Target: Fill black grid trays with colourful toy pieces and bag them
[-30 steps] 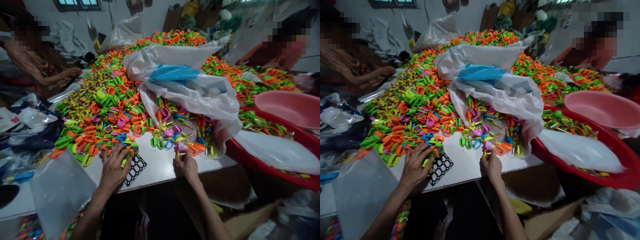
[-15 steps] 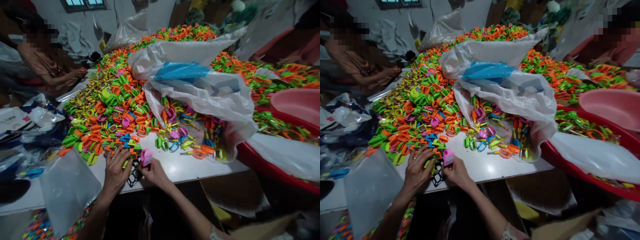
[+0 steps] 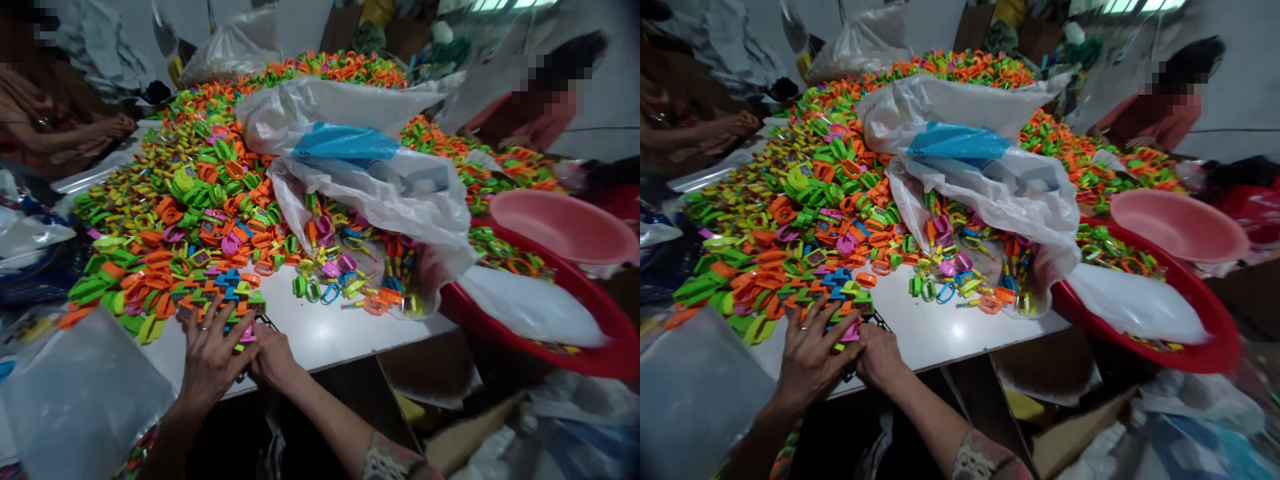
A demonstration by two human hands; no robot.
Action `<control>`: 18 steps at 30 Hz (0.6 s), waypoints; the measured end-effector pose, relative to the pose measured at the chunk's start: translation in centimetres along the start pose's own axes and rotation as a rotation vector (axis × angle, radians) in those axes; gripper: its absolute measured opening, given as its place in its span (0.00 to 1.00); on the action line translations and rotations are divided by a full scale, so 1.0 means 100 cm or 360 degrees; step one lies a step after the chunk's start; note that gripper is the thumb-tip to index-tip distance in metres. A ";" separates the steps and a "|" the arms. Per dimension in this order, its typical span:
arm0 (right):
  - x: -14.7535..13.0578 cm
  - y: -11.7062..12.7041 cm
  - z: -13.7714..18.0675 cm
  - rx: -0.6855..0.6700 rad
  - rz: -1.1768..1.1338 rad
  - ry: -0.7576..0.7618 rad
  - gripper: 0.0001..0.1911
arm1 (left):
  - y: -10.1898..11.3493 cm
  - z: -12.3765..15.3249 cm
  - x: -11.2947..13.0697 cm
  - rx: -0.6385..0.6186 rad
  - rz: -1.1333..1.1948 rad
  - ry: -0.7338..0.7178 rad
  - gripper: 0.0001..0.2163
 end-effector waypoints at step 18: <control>0.053 0.128 -0.076 -0.0683 0.1002 0.0771 0.14 | 0.011 -0.023 -0.010 -0.0300 0.0129 0.0064 0.18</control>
Point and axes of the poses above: each hand's wrist, its own z-axis away from the middle knuckle, its own y-axis out of the back of the hand, x = y × z, the point moved 9 cm from there along -z, towards the middle knuckle, and after that the axes turned 15 degrees about -z, right-handed, at the moved point
